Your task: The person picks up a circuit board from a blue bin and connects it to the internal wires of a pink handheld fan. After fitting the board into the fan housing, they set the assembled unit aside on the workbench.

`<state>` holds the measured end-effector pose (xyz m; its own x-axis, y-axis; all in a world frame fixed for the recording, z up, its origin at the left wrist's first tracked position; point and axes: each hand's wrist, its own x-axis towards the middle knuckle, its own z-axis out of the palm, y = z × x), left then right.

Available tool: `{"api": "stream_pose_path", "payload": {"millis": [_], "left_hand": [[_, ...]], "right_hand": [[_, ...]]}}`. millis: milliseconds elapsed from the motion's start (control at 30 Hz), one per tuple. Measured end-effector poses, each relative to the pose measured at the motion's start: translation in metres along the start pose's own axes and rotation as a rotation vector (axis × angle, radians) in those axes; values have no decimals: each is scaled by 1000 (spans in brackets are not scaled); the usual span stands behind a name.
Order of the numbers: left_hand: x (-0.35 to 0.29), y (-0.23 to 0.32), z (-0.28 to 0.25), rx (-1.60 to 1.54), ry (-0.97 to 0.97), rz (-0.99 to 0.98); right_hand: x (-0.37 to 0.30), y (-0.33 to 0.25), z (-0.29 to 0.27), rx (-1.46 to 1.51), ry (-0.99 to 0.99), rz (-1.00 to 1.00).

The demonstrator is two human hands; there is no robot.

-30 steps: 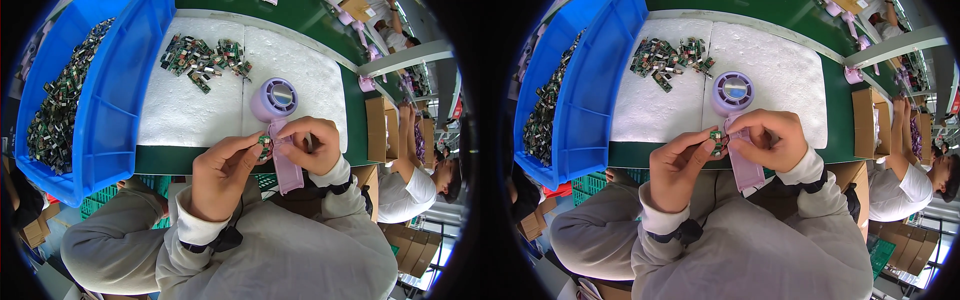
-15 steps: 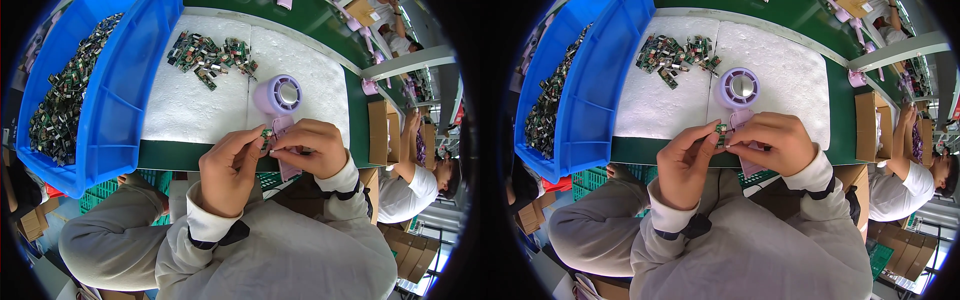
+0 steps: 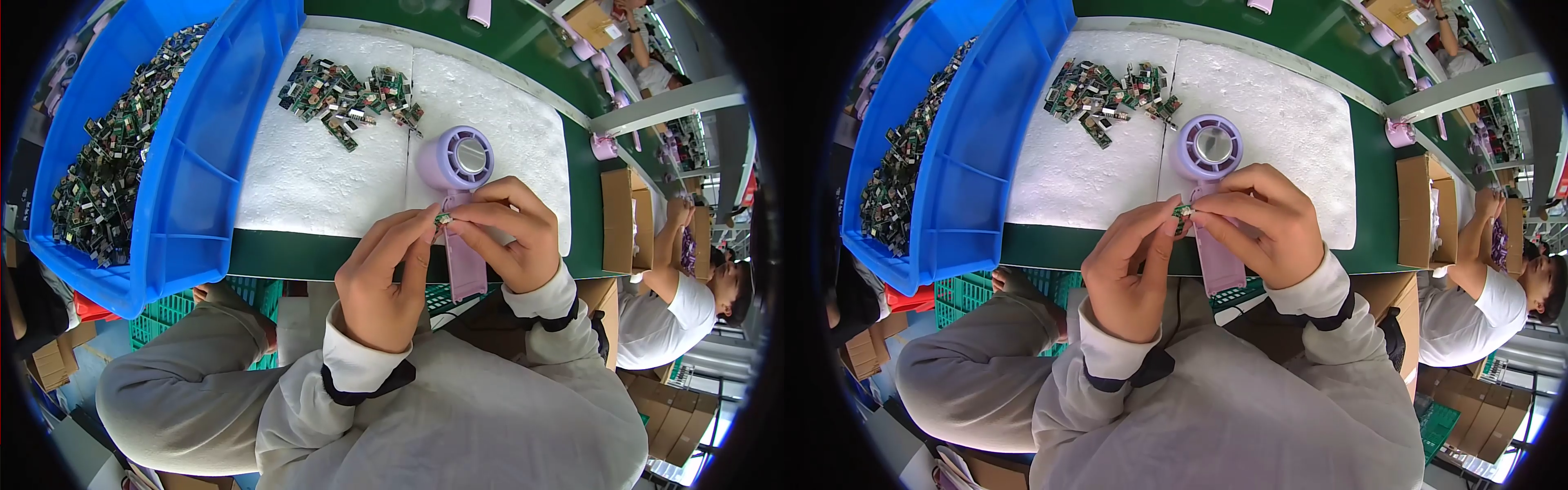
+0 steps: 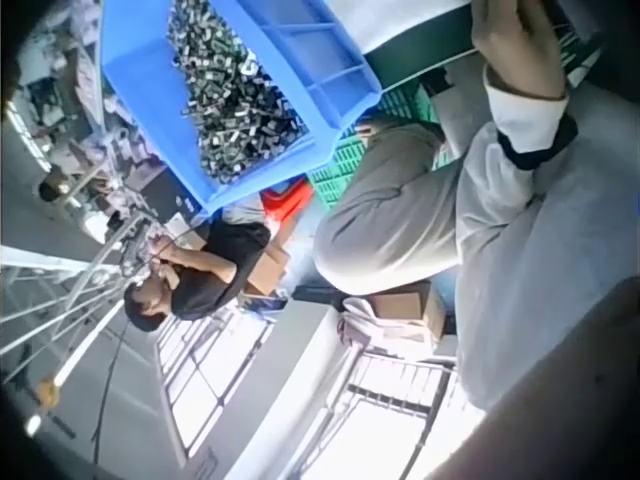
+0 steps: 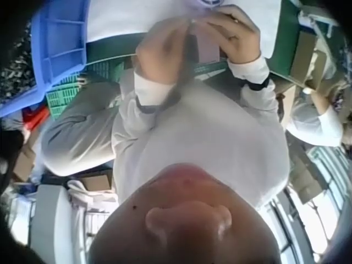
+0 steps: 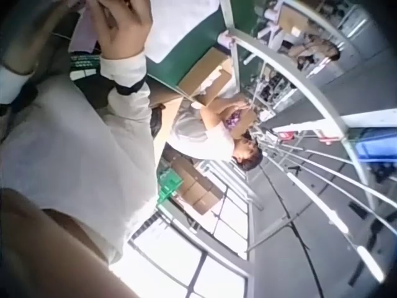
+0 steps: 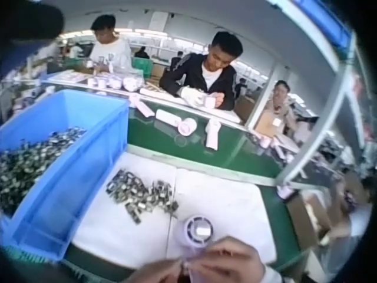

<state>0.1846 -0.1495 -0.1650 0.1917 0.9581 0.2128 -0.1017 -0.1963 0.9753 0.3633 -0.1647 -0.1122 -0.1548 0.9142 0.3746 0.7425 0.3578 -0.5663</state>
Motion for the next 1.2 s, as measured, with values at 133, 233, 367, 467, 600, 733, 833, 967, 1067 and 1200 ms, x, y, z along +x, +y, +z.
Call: {"api": "stream_pose_path", "payload": {"millis": [133, 233, 367, 467, 600, 733, 833, 967, 1067, 1200], "left_hand": [[4, 1, -5, 53, -59, 119], [9, 1, -9, 135, -121, 232], [11, 2, -13, 127, -144, 192], [11, -1, -13, 145, -153, 227], [11, -2, -16, 152, -193, 271], [11, -4, -18, 167, -211, 289], [8, -2, -16, 195, -183, 306], [-1, -1, -1, 267, -102, 344], [-7, -4, 6, 332, -45, 371], [-14, -1, 15, 530, 44, 425]], "right_hand": [[2, 2, -9, 8, -62, -12], [1, 5, -12, 23, -84, -5], [0, 5, -11, 32, -101, -15], [-1, 3, -9, 45, -94, -4], [-4, 3, -9, 68, -81, 23], [-4, 1, -9, 80, -90, 37], [-5, -5, -8, 112, -86, 86], [-8, -13, -3, 175, -34, 240], [-10, -18, -3, 136, 37, 288], [-10, -14, 11, 192, 103, 263]]}}
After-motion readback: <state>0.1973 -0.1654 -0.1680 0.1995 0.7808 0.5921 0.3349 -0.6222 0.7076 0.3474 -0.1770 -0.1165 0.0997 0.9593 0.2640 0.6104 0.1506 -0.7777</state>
